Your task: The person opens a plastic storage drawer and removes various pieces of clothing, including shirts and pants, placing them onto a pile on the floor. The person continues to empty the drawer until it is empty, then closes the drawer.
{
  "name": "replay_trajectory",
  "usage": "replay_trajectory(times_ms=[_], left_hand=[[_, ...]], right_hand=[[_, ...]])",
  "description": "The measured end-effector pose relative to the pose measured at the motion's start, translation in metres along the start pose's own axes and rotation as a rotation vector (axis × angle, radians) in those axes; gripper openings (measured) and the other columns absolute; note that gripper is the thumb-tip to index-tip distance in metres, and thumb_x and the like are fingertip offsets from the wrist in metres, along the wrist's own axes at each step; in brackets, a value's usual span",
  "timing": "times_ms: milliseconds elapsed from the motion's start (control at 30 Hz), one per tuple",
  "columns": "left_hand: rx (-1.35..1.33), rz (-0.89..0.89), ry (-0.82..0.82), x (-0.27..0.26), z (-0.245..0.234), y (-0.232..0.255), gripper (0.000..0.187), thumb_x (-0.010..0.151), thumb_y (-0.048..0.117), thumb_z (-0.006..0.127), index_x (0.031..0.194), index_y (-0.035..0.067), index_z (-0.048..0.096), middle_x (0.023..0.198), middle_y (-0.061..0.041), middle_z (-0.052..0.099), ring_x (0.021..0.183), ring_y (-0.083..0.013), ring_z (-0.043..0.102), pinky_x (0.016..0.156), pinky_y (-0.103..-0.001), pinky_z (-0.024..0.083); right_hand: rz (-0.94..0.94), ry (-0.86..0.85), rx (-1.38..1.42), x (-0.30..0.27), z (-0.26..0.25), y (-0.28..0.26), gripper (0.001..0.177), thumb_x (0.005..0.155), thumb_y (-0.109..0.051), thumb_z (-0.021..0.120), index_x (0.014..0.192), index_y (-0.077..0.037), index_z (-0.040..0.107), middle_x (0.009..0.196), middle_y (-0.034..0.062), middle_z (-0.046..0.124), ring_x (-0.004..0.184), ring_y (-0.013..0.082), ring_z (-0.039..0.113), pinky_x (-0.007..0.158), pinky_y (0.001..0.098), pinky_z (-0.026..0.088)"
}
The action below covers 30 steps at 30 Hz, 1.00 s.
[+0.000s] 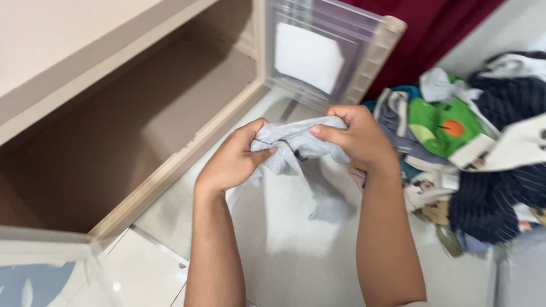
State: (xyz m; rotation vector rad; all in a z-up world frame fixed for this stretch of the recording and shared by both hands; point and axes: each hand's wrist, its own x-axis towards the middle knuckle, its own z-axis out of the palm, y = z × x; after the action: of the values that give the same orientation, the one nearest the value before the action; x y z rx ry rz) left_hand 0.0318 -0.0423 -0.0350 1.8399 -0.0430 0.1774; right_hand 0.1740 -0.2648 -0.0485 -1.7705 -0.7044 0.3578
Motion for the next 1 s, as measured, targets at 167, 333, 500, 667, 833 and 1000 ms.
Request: replay_trajectory(times_ms=[167,333,500,667,833,1000], left_hand=[[-0.170,0.024,-0.216,0.015,0.043,0.009,0.026,0.089,-0.004,0.067,0.113,0.005,0.061,0.098,-0.001,0.062,0.092,-0.0090,0.057,0.080,-0.026,0.050],[-0.072,0.175,-0.183,0.035,0.069,0.008,0.060,0.071,-0.018,0.051,0.124,0.005,0.065,0.120,-0.003,0.070,0.112,-0.0109,0.063,0.092,-0.027,0.050],[0.123,0.027,-0.036,0.047,0.104,-0.032,0.051,0.075,-0.012,0.058,0.120,0.009,0.071,0.120,-0.009,0.069,0.102,-0.0255,0.064,0.086,-0.032,0.051],[0.337,0.066,-0.202,0.047,0.154,-0.081,0.049,0.080,0.010,0.079,0.127,0.013,0.066,0.130,-0.014,0.066,0.124,-0.0318,0.061,0.109,-0.038,0.046],[0.567,-0.255,-0.287,0.029,0.194,-0.083,0.090,0.066,0.018,0.094,0.145,0.015,0.051,0.138,-0.023,0.055,0.121,-0.0413,0.051,0.102,-0.043,0.043],[0.472,-0.195,-0.350,0.036,0.199,-0.098,0.059,0.074,0.009,0.083,0.128,0.008,0.061,0.117,-0.021,0.071,0.113,-0.0348,0.067,0.097,-0.039,0.051]], right_hand=[[-0.095,0.013,0.242,-0.054,-0.059,0.017,0.018,0.089,-0.014,0.079,0.090,-0.007,0.062,0.082,-0.0062,0.058,0.076,0.0028,0.050,0.065,0.0227,0.041],[-0.084,0.185,0.417,-0.111,-0.088,0.026,0.016,0.089,-0.008,0.074,0.099,-0.009,0.061,0.097,-0.0059,0.058,0.090,0.0044,0.054,0.080,0.0209,0.042],[0.396,0.374,-0.071,-0.135,-0.092,0.050,0.036,0.091,-0.005,0.076,0.125,-0.010,0.066,0.091,0.0078,0.041,0.080,0.0196,0.038,0.068,0.0344,0.031],[0.165,0.200,-0.178,-0.145,-0.073,0.110,0.034,0.089,-0.015,0.069,0.123,-0.011,0.067,0.118,0.0042,0.070,0.108,0.0162,0.063,0.091,0.0295,0.050],[0.387,0.163,-0.514,-0.154,-0.036,0.125,0.043,0.082,-0.029,0.082,0.119,-0.014,0.069,0.118,0.0139,0.072,0.111,0.0250,0.067,0.096,0.0348,0.052],[0.385,0.278,-0.384,-0.155,-0.018,0.109,0.081,0.075,-0.030,0.084,0.145,-0.015,0.047,0.127,0.0185,0.064,0.120,0.0307,0.061,0.097,0.0384,0.048]])
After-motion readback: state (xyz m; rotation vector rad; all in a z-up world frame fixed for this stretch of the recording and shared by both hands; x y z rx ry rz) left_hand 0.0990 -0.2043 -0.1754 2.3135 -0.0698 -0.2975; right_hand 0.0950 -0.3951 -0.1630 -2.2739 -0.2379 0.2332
